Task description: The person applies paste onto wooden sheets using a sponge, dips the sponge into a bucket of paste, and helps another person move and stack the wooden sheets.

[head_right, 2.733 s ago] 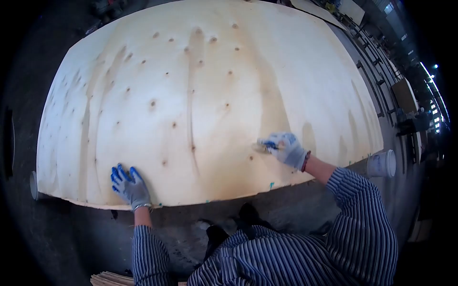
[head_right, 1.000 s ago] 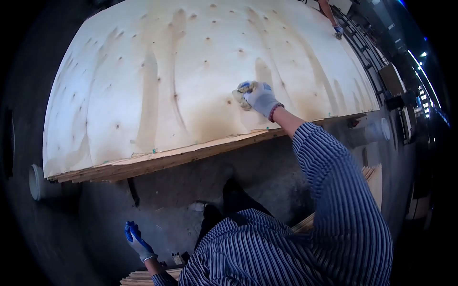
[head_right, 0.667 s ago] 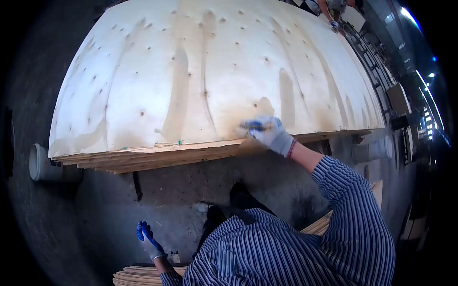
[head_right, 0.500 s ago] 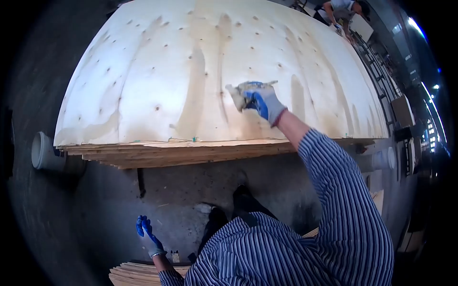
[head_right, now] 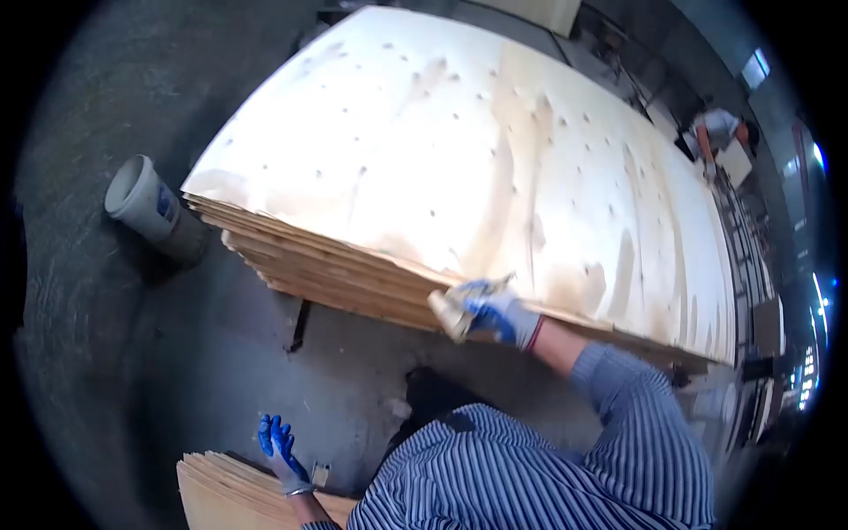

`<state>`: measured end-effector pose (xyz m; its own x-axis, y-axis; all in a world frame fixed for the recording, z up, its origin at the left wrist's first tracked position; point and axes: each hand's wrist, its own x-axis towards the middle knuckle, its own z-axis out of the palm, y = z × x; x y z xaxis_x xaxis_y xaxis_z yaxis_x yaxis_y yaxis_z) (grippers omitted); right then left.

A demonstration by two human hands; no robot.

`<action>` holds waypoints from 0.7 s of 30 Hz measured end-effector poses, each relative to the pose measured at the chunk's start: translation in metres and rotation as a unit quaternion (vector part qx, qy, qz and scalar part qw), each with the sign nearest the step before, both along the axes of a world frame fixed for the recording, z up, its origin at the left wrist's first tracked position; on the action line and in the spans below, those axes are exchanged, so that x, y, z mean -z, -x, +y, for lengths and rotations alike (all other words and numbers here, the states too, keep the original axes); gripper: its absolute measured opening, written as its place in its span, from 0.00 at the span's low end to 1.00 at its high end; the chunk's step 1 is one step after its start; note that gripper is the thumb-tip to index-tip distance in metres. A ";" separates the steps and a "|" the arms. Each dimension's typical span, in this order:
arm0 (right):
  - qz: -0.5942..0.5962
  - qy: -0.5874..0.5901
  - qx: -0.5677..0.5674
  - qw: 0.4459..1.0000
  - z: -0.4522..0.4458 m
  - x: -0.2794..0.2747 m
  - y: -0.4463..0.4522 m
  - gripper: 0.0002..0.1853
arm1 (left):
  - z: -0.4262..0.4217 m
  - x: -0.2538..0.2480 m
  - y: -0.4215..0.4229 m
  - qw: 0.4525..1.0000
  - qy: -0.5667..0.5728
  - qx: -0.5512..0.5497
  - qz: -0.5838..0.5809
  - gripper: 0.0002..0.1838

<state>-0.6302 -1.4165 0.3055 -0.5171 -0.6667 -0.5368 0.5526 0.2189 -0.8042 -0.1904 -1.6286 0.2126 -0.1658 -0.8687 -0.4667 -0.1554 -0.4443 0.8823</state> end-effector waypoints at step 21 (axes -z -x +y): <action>-0.237 -0.026 -0.498 0.834 -0.179 -0.127 -0.116 0.17 | 0.311 -0.115 -0.010 0.788 0.157 -0.594 -0.044 0.15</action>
<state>-0.5139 -1.5956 0.4323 0.5577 -0.6080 -0.5650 0.3280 0.7868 -0.5229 -0.1802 -1.3175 0.3274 0.8718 -0.4625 -0.1615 0.1386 -0.0835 0.9868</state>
